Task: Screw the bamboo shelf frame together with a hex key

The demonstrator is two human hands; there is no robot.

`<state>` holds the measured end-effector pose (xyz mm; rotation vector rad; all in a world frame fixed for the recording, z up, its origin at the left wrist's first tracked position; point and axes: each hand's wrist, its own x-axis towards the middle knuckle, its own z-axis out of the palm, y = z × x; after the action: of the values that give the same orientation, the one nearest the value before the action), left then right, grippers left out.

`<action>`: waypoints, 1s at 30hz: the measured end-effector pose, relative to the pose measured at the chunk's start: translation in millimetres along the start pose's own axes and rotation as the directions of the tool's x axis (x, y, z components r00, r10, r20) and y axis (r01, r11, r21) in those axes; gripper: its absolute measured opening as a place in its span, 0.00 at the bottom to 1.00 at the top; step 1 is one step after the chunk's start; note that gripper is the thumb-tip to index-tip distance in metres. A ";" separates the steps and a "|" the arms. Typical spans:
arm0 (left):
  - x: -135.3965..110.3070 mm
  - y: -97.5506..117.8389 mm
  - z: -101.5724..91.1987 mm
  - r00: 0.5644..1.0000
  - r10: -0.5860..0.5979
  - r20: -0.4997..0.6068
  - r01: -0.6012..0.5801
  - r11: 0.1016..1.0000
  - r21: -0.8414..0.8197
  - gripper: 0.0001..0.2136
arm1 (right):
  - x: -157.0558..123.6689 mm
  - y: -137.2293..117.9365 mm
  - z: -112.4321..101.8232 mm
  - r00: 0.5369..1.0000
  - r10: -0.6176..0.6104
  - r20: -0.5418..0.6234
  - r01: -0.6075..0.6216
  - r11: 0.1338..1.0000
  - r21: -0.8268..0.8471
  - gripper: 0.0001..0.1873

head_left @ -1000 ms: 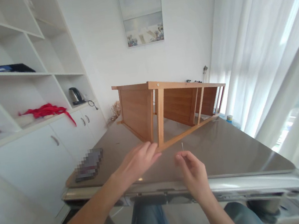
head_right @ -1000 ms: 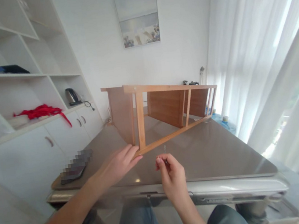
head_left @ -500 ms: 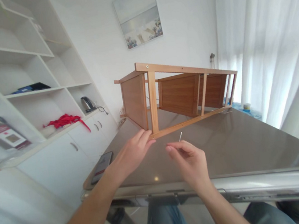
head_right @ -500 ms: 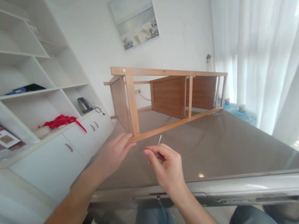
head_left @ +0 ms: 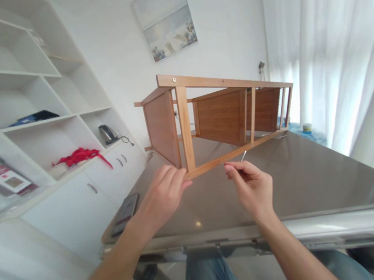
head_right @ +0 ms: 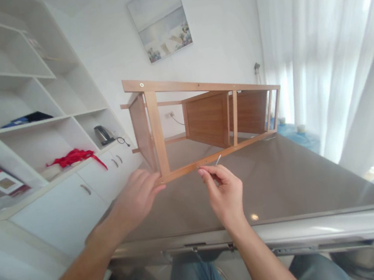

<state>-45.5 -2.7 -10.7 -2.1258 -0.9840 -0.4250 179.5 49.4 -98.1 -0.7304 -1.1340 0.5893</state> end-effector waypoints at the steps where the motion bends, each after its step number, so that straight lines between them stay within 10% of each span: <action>1: 0.5 0.8 -0.7 1.000 0.003 -0.029 -0.004 1.000 -0.002 0.09 | 5.8 4.4 -7.4 0.999 0.035 -0.040 -0.035 0.999 -0.016 0.13; 12: 7.9 -9.9 -1.4 0.984 0.085 -0.155 -0.074 0.994 0.075 0.05 | 89.4 58.2 -62.3 0.918 0.269 -0.291 -0.233 0.960 0.155 0.28; 30: -15.4 -20.9 -3.8 0.981 -0.099 -0.169 0.053 0.965 -0.257 0.08 | 134.4 35.7 -12.4 0.916 0.374 -0.145 -0.206 0.748 0.630 0.16</action>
<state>-71.3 -4.5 -6.5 -2.2292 -0.9500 -0.8044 232.4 169.2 -49.6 -0.4032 -0.5174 1.0341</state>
